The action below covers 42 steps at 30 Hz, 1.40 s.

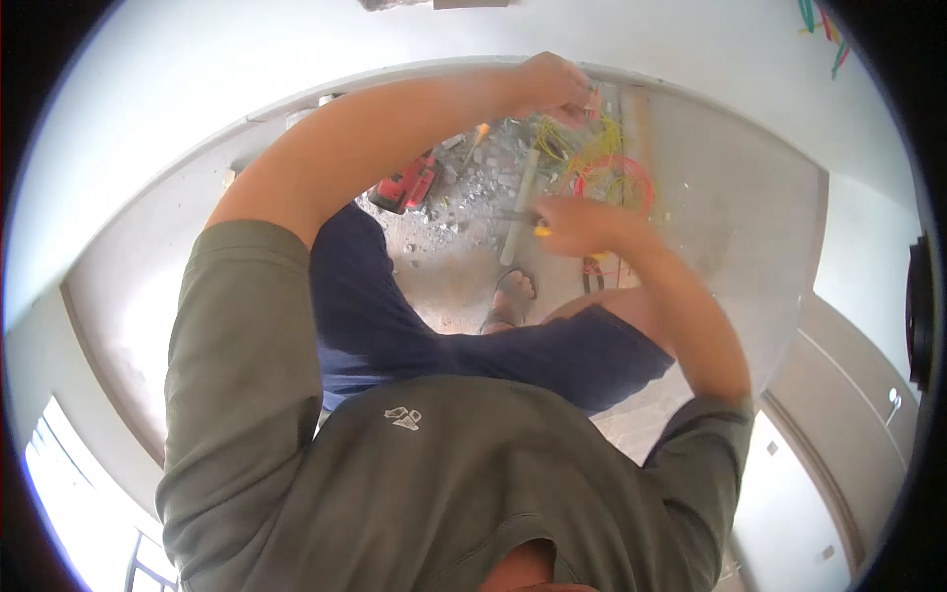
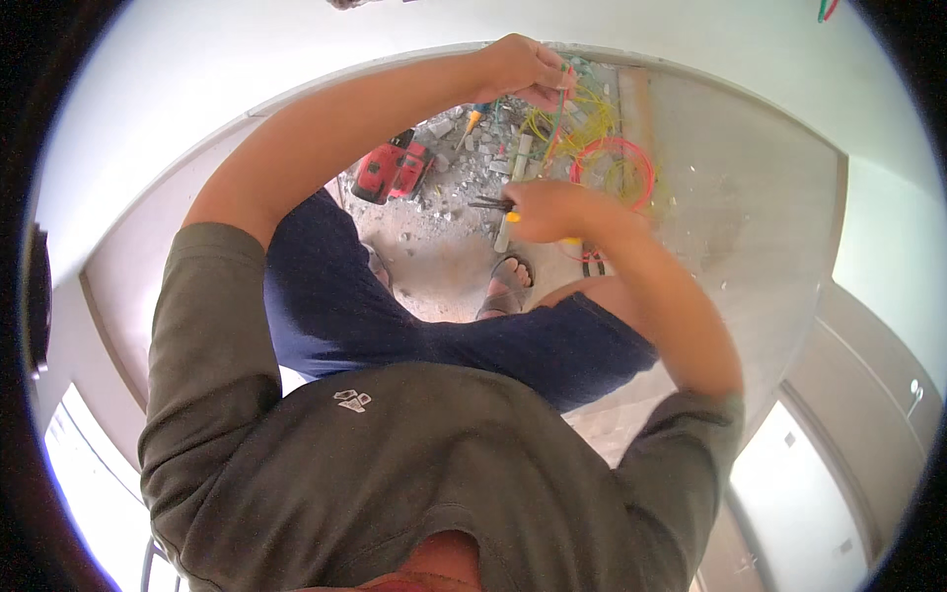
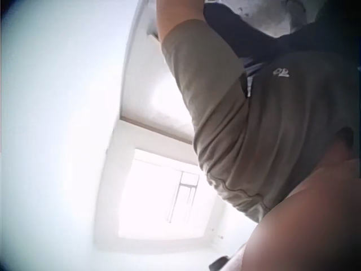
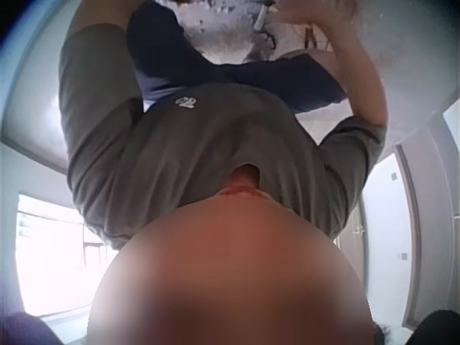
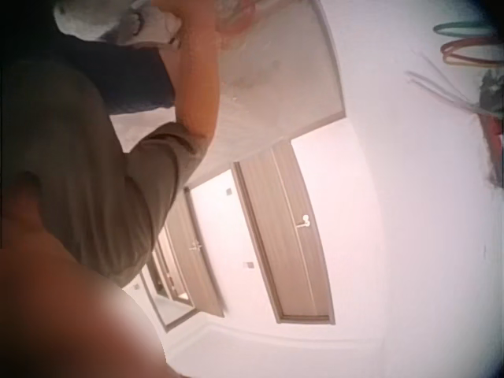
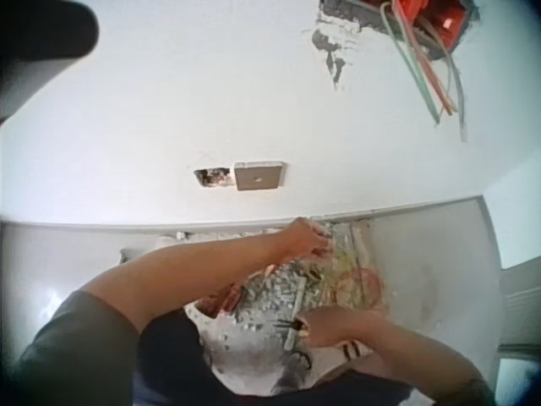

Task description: The person is wiring and preparing electrical outlet boxes in a wall.

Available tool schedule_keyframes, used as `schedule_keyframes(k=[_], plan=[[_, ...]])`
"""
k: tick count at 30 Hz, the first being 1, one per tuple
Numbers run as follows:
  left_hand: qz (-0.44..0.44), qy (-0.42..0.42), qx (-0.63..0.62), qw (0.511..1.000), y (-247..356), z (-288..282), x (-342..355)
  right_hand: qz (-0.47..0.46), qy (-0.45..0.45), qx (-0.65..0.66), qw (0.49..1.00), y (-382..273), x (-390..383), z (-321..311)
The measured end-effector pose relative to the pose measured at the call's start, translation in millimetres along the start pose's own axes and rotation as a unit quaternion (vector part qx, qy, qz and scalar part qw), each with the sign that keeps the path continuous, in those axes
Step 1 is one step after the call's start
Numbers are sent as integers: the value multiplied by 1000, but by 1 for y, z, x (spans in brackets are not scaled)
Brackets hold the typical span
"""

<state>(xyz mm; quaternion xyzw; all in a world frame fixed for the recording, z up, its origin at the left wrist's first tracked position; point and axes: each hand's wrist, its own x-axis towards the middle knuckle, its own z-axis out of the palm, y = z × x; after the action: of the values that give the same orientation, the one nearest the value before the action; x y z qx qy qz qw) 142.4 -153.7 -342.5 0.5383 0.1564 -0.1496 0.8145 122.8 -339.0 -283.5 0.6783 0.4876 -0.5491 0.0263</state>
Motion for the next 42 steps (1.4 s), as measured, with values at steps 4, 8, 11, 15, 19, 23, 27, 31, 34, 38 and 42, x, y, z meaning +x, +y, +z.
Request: schedule_keyframes(k=[4,8,11,15,19,23,27,31,34,38,42], plan=[[81,-78,413,904,19,17,-2,158,-3,27,987,16,78,86],[157,-46,614,772,1,1,6,179,289,14,941,-6,130,161],[173,-150,516,825,-17,-37,22,94,477,-22,873,2,145,195],[204,-108,554,800,-30,-68,39,291,286,21,912,63,140,215],[228,-104,655,713,-24,-54,51,445,399,77,798,146,101,264],[235,-226,814,481,-23,-48,40,432,428,102,787,152,98,253],[-84,-116,627,766,-18,-34,30,402,423,104,805,154,110,243],[-72,-141,637,754,-4,-23,32,342,495,56,797,165,100,241],[-16,-166,731,661,22,-3,21,384,343,-13,857,172,71,234],[76,-171,780,597,58,21,-29,248,-114,-98,957,70,13,120],[143,-234,675,685,66,50,-57,105,12,267,958,45,-56,57]])
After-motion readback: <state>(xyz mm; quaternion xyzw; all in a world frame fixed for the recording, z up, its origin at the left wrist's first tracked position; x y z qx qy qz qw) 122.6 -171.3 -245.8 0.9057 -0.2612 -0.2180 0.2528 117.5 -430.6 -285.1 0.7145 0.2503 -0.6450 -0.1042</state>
